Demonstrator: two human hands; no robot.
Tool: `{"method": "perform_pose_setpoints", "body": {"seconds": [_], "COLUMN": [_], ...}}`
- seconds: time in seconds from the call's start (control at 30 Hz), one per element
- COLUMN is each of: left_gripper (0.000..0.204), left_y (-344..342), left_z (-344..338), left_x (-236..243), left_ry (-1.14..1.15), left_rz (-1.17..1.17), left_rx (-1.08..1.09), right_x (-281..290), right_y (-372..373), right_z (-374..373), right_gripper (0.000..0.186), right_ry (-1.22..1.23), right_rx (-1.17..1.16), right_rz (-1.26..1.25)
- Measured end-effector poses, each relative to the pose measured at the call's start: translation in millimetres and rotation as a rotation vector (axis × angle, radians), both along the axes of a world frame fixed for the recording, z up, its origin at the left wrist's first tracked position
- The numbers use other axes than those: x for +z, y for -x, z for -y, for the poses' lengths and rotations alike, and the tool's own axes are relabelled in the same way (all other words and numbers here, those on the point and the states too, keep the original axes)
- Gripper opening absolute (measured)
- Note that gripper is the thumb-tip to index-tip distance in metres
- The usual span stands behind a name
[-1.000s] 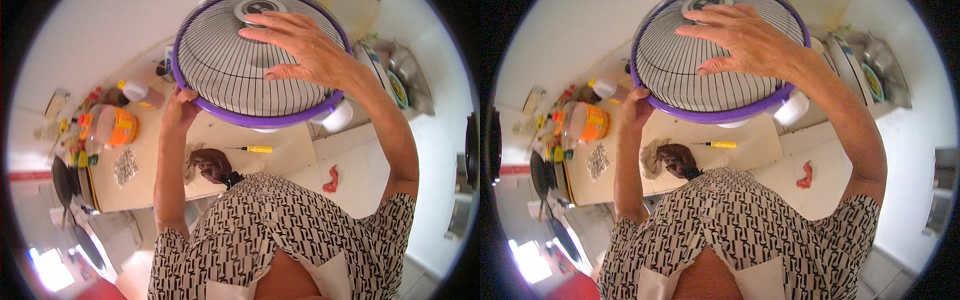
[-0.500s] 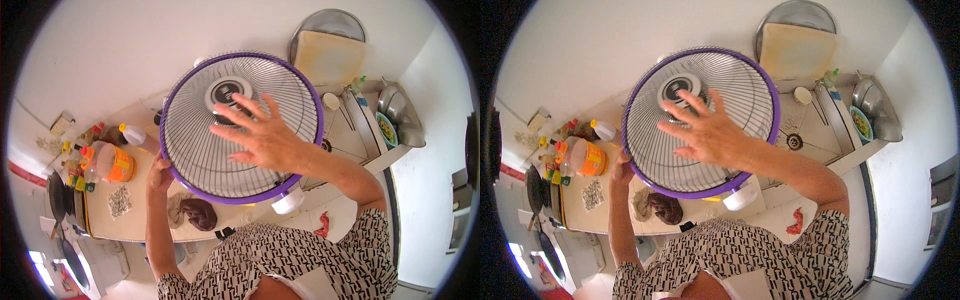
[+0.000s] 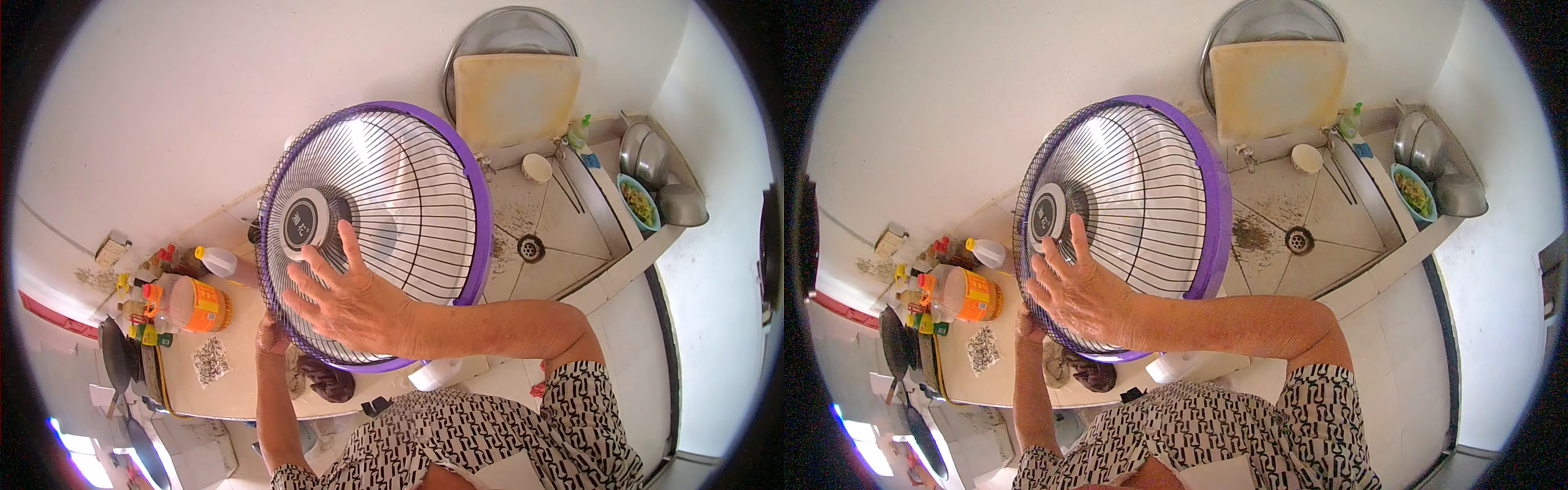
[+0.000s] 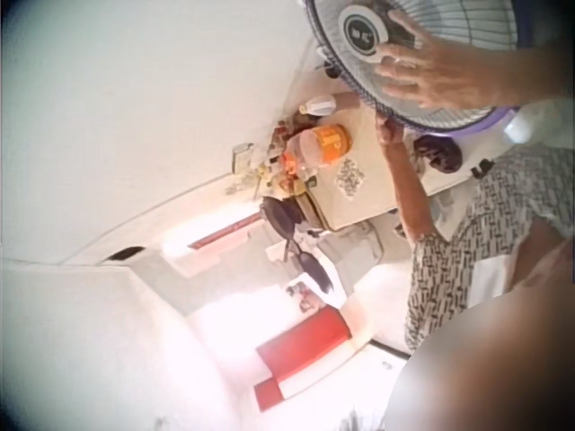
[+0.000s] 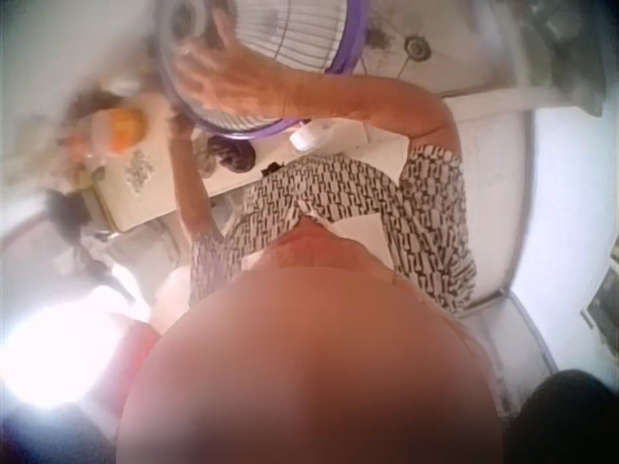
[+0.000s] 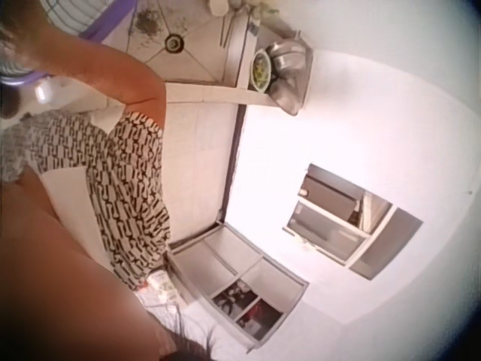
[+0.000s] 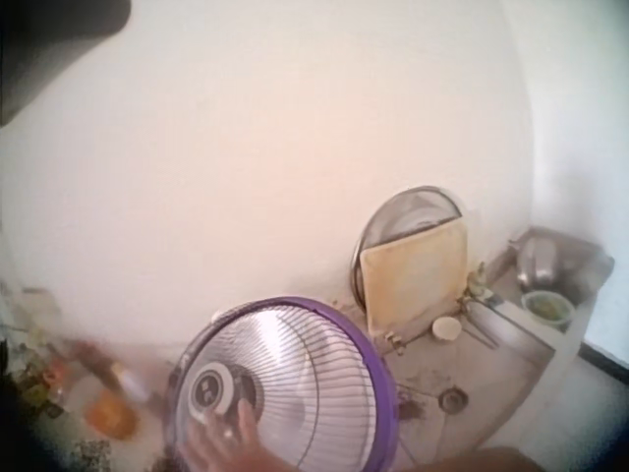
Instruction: Repairing the outer casing of a small electric fan using a screwdriver.
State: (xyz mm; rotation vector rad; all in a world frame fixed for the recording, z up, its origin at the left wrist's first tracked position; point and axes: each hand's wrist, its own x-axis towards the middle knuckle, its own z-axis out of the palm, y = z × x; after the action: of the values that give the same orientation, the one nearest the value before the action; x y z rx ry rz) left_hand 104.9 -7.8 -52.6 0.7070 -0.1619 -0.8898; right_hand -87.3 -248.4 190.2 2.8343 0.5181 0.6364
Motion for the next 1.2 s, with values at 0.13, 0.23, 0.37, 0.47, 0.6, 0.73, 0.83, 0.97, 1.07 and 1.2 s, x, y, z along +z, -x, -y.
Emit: {"method": "perform_pose_setpoints", "body": {"seconds": [0.13,0.23,0.37,0.47,0.6,0.73,0.83,0.97,1.07,1.2], "left_gripper": [0.074,0.074,0.066,0.068,0.073,0.079,0.083,0.081,0.083,0.087], "left_y": [5,8,21,31,49,62,71,82,92,107], "left_z": [4,7,11,18,32,49,69,86,94,103], "left_x": [2,10,22,35,46,57,63,66,74,87], "left_ry": [-0.032,-0.038,-0.025,-0.023,-0.043,-0.046,-0.004,0.020,0.040,-0.028], "left_rz": [0.057,0.086,-0.012,0.005,0.010,0.010,-0.015,-0.059,-0.069,-0.072], "left_rx": [0.022,0.019,0.050,0.025,0.050,0.044,0.026,0.038,0.047,0.032], "right_x": [1,4,6,12,18,27,35,46,52,57], "right_y": [-1,1,3,9,21,34,42,50,57,69], "right_z": [2,6,15,22,37,51,66,80,85,92], "right_gripper": [0.054,0.052,0.049,0.050,0.052,0.056,0.048,0.045,0.046,0.049], "right_ry": [0.038,0.009,-0.040,-0.118,-0.174,-0.185,-0.114,-0.115,-0.111,-0.103], "right_rx": [-0.006,0.003,0.036,0.060,0.056,0.018,-0.003,-0.047,-0.074,-0.104], "right_rz": [-0.015,-0.003,-0.009,-0.018,-0.052,-0.079,-0.084,-0.126,-0.146,-0.169]}}
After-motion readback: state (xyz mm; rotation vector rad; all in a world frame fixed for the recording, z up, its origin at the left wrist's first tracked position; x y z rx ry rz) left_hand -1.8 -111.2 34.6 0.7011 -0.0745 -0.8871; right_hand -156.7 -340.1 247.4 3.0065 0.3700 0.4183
